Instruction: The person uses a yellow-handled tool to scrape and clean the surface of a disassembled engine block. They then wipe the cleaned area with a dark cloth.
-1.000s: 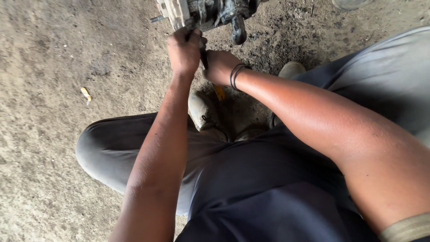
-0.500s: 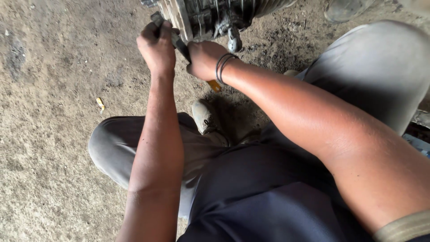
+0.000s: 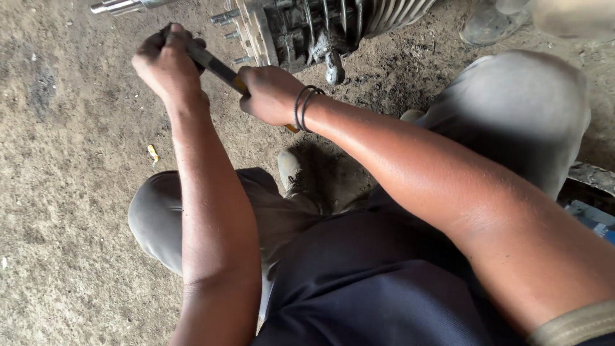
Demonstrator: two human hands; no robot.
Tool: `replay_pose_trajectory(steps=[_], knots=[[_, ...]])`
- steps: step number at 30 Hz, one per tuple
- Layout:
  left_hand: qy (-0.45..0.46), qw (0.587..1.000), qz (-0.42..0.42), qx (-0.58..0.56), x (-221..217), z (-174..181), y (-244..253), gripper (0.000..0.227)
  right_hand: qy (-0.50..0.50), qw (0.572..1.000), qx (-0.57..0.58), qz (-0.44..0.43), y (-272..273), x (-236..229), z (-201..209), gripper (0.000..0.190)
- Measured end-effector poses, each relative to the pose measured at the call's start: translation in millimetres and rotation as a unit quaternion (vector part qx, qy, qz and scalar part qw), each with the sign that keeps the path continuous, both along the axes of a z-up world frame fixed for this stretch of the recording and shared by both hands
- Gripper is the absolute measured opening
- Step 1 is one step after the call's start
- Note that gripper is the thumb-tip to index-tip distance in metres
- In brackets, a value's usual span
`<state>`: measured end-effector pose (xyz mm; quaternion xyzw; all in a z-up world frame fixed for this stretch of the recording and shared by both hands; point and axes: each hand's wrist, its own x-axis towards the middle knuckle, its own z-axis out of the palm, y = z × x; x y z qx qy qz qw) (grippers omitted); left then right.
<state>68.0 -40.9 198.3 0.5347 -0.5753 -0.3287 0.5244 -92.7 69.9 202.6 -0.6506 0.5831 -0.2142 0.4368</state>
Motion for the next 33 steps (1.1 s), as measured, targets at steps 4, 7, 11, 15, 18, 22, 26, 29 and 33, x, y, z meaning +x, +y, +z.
replay_pose_trajectory(steps=[4, 7, 11, 15, 18, 22, 26, 29, 33], knots=[[0.055, 0.998, 0.022, 0.024, 7, 19, 2, 0.014, -0.021, 1.000, -0.003, 0.013, -7, 4, 14, 0.020], [0.155, 0.987, -0.034, 0.021, -1, 30, 12, 0.012, 0.004, 1.000, 0.001, -0.001, -2, 0, 18, 0.024], [0.116, 0.983, -0.115, 0.087, -19, 44, 29, 0.013, 0.001, 0.999, 0.021, -0.043, 18, -11, 13, 0.029], [0.062, 0.969, -0.191, 0.142, -30, 50, 49, 0.013, -0.053, 0.997, 0.029, -0.046, 39, -35, 0, 0.040], [0.064, 0.958, -0.241, 0.140, -41, 48, 57, 0.012, -0.137, 0.988, -0.044, -0.052, 32, -48, -12, 0.051], [0.025, 0.951, -0.283, 0.120, -49, 62, 45, 0.007, -0.230, 0.971, -0.041, -0.057, -5, -63, -4, 0.042], [-0.070, 0.953, -0.280, 0.096, -48, 83, 17, 0.007, -0.154, 0.987, 0.022, -0.031, -28, -73, 13, 0.027], [-0.151, 0.932, -0.318, 0.090, -50, 90, 0, 0.007, -0.096, 0.995, -0.013, -0.001, -30, -79, 8, 0.021], [-0.190, 0.927, -0.311, 0.087, -49, 74, -4, 0.011, -0.138, 0.989, -0.057, -0.002, -34, -84, -9, 0.019]])
